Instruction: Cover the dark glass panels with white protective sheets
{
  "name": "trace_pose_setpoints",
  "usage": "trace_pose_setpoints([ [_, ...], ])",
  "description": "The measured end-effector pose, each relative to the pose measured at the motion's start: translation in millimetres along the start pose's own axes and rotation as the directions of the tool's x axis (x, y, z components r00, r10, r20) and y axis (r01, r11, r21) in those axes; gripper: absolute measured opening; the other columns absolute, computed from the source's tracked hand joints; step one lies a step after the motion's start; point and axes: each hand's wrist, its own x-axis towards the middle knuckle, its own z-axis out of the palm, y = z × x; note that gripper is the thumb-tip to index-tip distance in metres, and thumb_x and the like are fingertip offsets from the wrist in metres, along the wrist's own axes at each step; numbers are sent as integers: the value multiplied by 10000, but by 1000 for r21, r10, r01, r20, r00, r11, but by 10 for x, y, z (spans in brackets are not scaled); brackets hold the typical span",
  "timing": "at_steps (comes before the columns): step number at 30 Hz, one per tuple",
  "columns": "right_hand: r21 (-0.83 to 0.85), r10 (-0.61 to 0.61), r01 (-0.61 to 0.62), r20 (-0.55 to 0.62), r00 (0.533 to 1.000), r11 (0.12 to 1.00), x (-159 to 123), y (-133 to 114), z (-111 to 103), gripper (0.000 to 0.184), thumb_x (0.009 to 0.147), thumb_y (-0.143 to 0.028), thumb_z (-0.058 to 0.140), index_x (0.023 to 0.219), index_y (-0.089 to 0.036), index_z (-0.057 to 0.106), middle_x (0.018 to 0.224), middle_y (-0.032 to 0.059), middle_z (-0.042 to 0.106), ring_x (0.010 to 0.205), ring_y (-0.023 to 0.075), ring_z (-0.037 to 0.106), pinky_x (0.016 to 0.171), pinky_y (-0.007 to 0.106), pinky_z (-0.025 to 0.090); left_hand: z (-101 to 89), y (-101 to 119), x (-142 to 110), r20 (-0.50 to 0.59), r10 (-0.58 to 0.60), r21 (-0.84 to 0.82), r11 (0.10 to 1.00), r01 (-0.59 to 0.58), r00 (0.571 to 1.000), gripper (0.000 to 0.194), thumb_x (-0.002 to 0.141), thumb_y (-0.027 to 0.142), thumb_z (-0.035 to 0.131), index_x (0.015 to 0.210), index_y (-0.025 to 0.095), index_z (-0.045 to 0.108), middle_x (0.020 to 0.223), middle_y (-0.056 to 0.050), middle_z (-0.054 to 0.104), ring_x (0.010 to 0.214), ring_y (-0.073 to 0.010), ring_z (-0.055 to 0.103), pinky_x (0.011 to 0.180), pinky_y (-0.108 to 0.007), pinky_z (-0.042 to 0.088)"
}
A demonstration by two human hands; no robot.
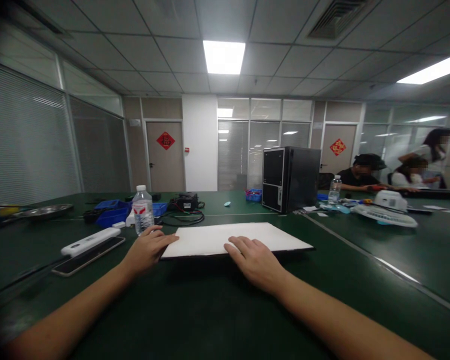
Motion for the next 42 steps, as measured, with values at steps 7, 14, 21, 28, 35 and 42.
trace_pose_setpoints([
  [7,-31,-4,0,-137,991,1000,-47,283,-29,243,994,-93,450,1068,-161,671,872,63,692,741,181,641,637,285,497,-146,141,38,-36,-82,-69,994,79,996,314,957,283,537,1198,219,728,1053,-56,795,971,-253,662,1115,-565,375],
  [14,-5,166,-166,-53,985,986,-140,469,-588,269,983,-161,469,1120,-202,698,948,63,721,745,170,670,656,283,511,-150,182,110,80,-251,-58,965,255,965,422,997,424,544,1359,224,628,1339,-67,703,1238,-252,605,1219,-546,275],
  [21,-123,462,-457,11,887,881,-343,849,-1247,255,949,-375,549,1106,-268,718,1040,77,730,824,250,689,692,368,525,76,-79,-57,282,-553,-4,816,578,784,345,975,456,635,1190,190,684,1281,-73,697,1251,-265,621,1154,-591,390],
  [28,-477,542,-473,9,840,741,-576,1337,-1464,251,903,-393,618,1088,-256,718,1263,125,641,742,236,622,512,318,379,253,-241,-178,421,-656,14,695,719,626,393,971,444,648,1267,187,633,1314,-86,660,1180,-253,648,1028,-521,525],
  [35,-578,613,-444,126,780,685,-839,1796,-1274,246,874,-296,655,1104,-218,699,1110,146,672,661,207,606,535,326,263,276,-207,-154,462,-670,30,666,745,581,398,972,450,644,1272,189,634,1321,-86,660,1214,-263,634,1060,-544,499],
  [42,-553,637,-462,170,752,693,-935,1894,-963,164,897,-157,548,981,-185,686,989,154,697,657,233,641,559,336,320,230,-186,-149,465,-666,36,672,739,583,398,976,460,634,1267,190,643,1317,-84,670,1246,-270,622,1107,-571,453],
])
